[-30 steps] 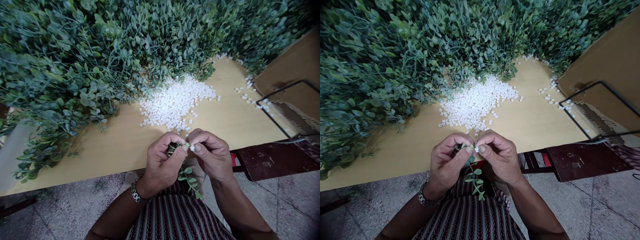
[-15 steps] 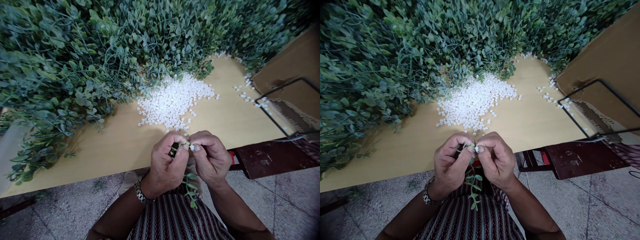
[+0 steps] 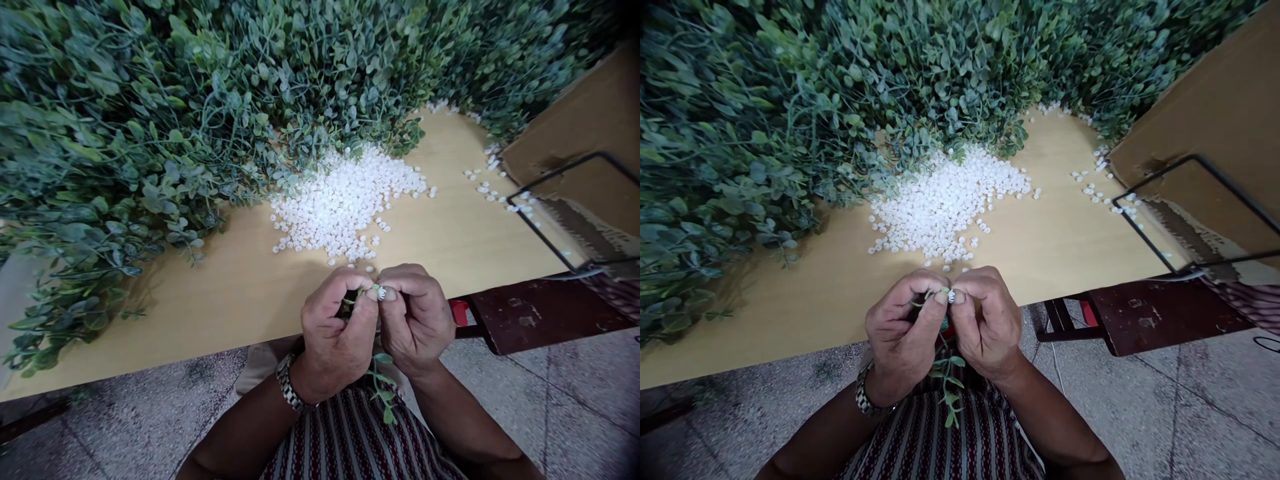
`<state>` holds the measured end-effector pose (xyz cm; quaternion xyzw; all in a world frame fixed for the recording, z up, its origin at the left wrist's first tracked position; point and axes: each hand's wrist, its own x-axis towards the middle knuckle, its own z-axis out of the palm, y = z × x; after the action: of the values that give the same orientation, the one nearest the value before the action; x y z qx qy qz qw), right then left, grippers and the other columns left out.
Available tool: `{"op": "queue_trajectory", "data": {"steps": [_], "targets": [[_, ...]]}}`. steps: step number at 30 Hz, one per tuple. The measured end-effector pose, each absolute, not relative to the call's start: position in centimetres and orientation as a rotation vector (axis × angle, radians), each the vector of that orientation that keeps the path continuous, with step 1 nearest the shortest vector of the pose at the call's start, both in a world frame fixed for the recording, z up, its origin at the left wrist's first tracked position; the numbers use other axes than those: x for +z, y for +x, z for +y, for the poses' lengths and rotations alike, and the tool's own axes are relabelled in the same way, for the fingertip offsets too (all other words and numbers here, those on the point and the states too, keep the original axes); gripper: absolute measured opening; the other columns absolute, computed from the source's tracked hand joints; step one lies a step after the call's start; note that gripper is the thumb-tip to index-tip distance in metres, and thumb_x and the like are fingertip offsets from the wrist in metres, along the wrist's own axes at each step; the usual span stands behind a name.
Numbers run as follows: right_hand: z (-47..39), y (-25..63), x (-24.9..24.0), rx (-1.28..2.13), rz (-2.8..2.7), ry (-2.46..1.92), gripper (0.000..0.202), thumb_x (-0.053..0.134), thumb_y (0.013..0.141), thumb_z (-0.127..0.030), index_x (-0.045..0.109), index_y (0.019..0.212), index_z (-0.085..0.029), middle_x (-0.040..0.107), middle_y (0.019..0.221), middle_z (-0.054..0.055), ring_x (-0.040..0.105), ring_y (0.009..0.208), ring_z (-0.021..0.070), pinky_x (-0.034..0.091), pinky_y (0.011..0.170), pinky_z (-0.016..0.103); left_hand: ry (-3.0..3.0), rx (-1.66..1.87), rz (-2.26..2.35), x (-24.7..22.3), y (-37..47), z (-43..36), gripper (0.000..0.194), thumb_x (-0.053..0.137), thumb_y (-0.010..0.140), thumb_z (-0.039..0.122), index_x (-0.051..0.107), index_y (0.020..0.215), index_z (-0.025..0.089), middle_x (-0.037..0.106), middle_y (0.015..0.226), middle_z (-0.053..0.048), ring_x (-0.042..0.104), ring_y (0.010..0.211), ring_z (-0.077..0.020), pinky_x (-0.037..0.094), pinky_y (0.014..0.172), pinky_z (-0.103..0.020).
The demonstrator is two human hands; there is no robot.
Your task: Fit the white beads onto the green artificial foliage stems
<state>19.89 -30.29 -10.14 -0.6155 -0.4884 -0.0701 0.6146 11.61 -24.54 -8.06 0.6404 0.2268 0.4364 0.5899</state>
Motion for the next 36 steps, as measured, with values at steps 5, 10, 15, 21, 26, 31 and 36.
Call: {"op": "queue_trajectory", "data": {"steps": [5,10,15,21,26,31,36], "targets": [[-30.6,20.6,-9.8,-0.07,-1.174,-1.4,0.022,0.054,0.078,-0.003,0.06,0.093,-0.019,0.058,0.075,0.001,0.055,0.068,0.0131,0.046,0.058,0.028,1.359,0.914,0.45,-8.0,11.4,-23.8,0.006,0.058,0.08,0.013,0.06,0.075,0.016,0.057,0.067,0.0,0.052,0.063,-0.01,0.044,0.059,-0.022],[-31.3,22.1,-9.0,0.141,-1.163,-1.4,0.024,0.054,0.082,-0.009,0.066,0.098,-0.021,0.065,0.084,0.004,0.061,0.077,0.016,0.049,0.064,0.031,0.99,0.83,0.467,-7.7,11.3,-22.4,0.005,0.057,0.082,0.019,0.057,0.078,0.017,0.06,0.067,0.0,0.056,0.06,-0.0109,0.048,0.059,-0.025],[-31.7,22.7,-8.2,0.171,-1.217,-1.426,0.021,0.057,0.081,-0.012,0.065,0.098,-0.021,0.064,0.083,0.003,0.059,0.076,0.0167,0.048,0.063,0.032,1.002,1.028,0.435,-7.7,11.3,-21.8,0.008,0.058,0.081,0.021,0.055,0.074,0.018,0.06,0.078,-0.002,0.062,0.073,-0.0149,0.052,0.074,-0.032],[-31.4,22.6,-7.2,0.332,-1.339,-1.344,0.022,0.056,0.081,-0.012,0.062,0.101,-0.02,0.062,0.086,0.003,0.058,0.082,0.0164,0.047,0.069,0.031,1.007,1.103,0.356,-7.5,11.2,-21.6,0.006,0.051,0.085,0.017,0.053,0.08,0.019,0.06,0.078,-0.001,0.061,0.073,-0.0134,0.051,0.079,-0.033],[-30.6,22.3,-6.7,0.53,-1.459,-1.382,0.015,0.061,0.08,-0.015,0.06,0.095,-0.019,0.061,0.081,0.002,0.057,0.076,0.0136,0.047,0.067,0.028,0.968,1.042,0.325,-7.6,11.1,-21.7,0.003,0.051,0.084,0.019,0.053,0.082,0.021,0.06,0.089,-0.003,0.06,0.086,-0.0158,0.049,0.082,-0.034],[-30.0,21.9,-7.0,0.474,-1.332,-1.495,0.024,0.062,0.078,-0.016,0.055,0.1,-0.021,0.057,0.087,0.002,0.055,0.077,0.0141,0.048,0.069,0.029,0.95,1.004,0.289,-8.2,10.7,-21.3,0.008,0.056,0.081,0.029,0.054,0.077,0.022,0.059,0.102,-0.004,0.057,0.103,-0.0202,0.041,0.099,-0.046],[-29.8,21.9,-7.1,0.468,-1.361,-1.484,0.039,0.064,0.078,-0.02,0.053,0.115,-0.023,0.055,0.112,0.008,0.054,0.098,0.0186,0.049,0.081,0.034,0.943,1.029,0.177,-8.2,10.4,-20.8,0.016,0.059,0.079,0.033,0.053,0.069,0.023,0.059,0.097,-0.002,0.057,0.103,-0.02,0.043,0.098,-0.045]]}}
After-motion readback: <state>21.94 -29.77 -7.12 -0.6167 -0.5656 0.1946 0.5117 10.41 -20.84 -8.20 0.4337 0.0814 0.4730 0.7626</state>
